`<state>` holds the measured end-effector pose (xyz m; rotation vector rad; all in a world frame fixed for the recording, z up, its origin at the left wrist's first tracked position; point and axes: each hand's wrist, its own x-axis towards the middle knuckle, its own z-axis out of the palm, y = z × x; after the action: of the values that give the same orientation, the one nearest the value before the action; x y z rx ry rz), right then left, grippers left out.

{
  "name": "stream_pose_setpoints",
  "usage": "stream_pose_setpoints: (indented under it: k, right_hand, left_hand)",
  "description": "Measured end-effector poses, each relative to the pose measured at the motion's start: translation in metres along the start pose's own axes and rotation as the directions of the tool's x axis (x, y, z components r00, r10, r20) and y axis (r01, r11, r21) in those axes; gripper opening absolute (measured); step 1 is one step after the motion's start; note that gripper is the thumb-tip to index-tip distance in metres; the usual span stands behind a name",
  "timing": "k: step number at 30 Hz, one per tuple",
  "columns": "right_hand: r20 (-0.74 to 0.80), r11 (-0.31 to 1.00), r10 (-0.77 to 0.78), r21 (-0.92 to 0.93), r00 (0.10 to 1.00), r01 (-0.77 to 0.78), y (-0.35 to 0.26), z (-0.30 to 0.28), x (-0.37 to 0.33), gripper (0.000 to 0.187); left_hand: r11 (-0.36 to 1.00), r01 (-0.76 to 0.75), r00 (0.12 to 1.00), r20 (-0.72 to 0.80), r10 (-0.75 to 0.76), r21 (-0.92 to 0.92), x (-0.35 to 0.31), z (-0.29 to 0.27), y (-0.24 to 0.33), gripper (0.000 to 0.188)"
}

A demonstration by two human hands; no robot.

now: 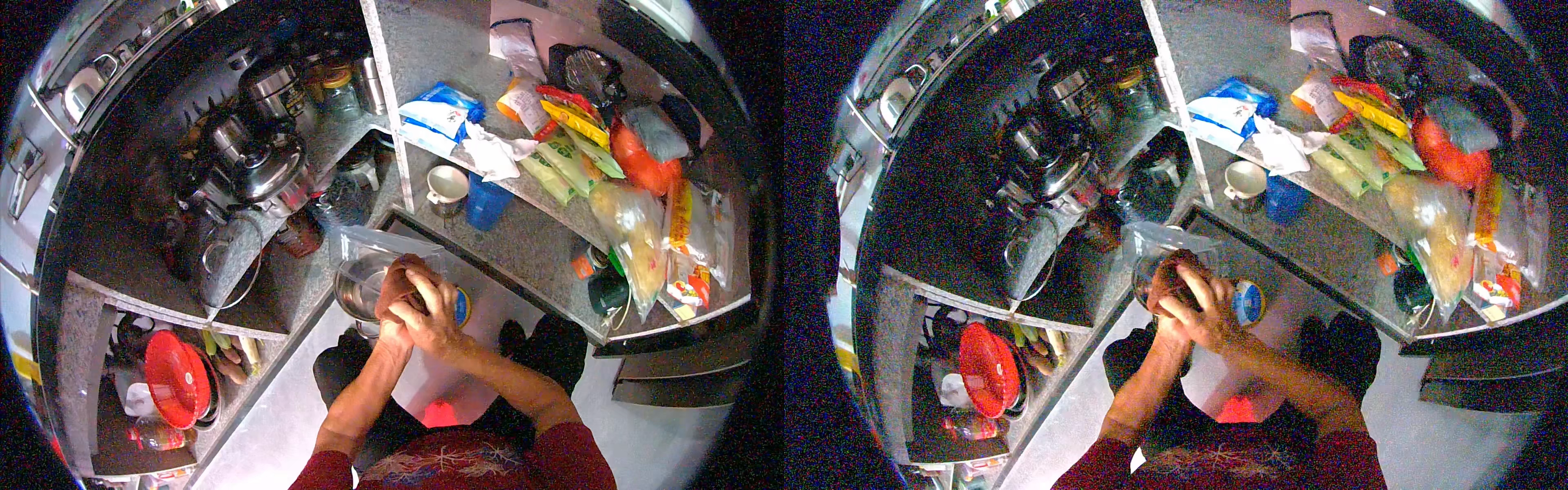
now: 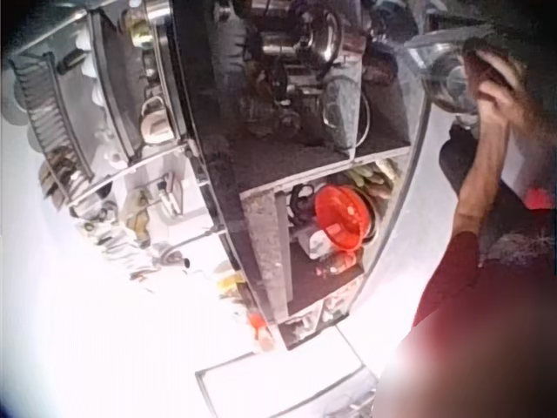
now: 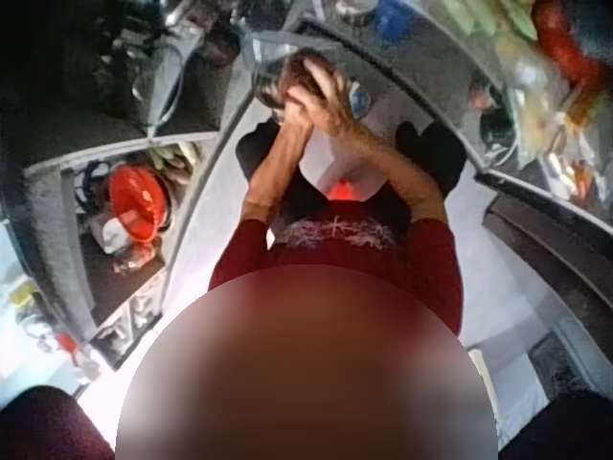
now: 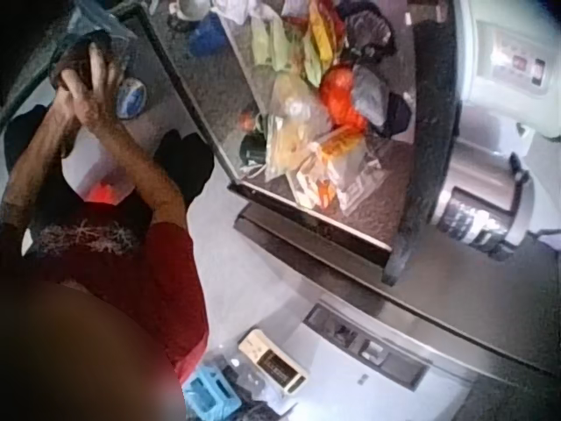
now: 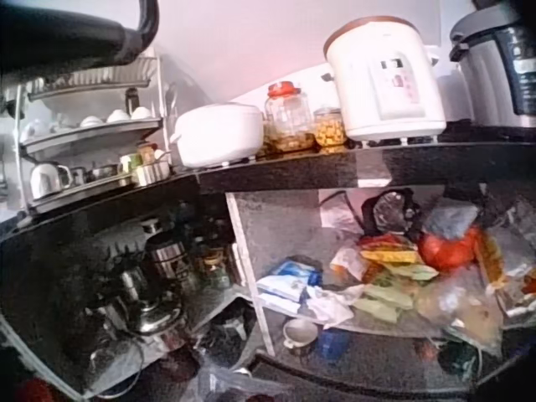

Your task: The person wipes the exterior of several food packages with a white cloth. They handle a clear plastic container, a blue and white bag, a red and white bag, and a yellow bag, cleaning each one individually before placing it on the counter.

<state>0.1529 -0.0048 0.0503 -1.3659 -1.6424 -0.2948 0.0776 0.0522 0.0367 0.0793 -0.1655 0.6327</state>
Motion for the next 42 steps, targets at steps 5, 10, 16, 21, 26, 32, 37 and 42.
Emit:
stream_pose_setpoints:
  k: [5,10,16,21,26,32,37,42]
  right_hand:
    - [-0.131,0.990,0.128,-0.032,0.983,-0.134,0.016,-0.019,0.031,0.030]
    - [-0.023,0.688,0.627,0.487,0.779,-0.539,0.019,-0.027,0.055,0.036]
    - [0.401,0.648,0.398,0.514,0.825,-0.562,0.063,-0.050,0.057,0.030]
    - [0.457,0.811,0.117,0.469,0.882,-0.350,0.048,-0.071,0.061,0.031]
    - [0.288,0.873,0.238,0.356,0.928,-0.335,0.057,-0.071,0.057,0.034]
    - [0.205,0.410,0.609,0.745,0.766,-0.526,0.077,-0.060,0.067,0.028]
    - [-0.015,0.611,0.660,0.592,0.751,-0.525,0.113,-0.042,0.044,0.032]
    - [0.245,0.608,0.588,0.495,0.771,-0.621,0.068,-0.022,0.021,0.034]
  left_hand:
    - [0.946,-0.064,0.924,-0.340,0.177,0.319,0.006,0.031,-0.015,0.054]
    - [0.992,-0.002,0.987,-0.159,0.023,0.129,-0.009,-0.009,-0.004,0.031]
    - [0.953,0.112,0.876,-0.481,0.039,0.282,-0.012,0.013,-0.015,0.026]
    - [0.911,0.269,0.902,-0.414,-0.124,0.314,-0.042,-0.010,-0.006,0.030]
    - [0.822,0.452,0.865,-0.393,-0.311,0.345,-0.058,0.011,-0.006,0.033]
    - [0.508,0.680,0.723,-0.363,-0.588,0.529,-0.077,-0.019,0.002,0.022]
    - [0.326,0.642,0.741,-0.453,-0.495,0.694,-0.065,0.026,-0.005,0.019]
    - [0.634,0.539,0.819,-0.521,-0.241,0.554,-0.057,0.019,0.003,0.020]
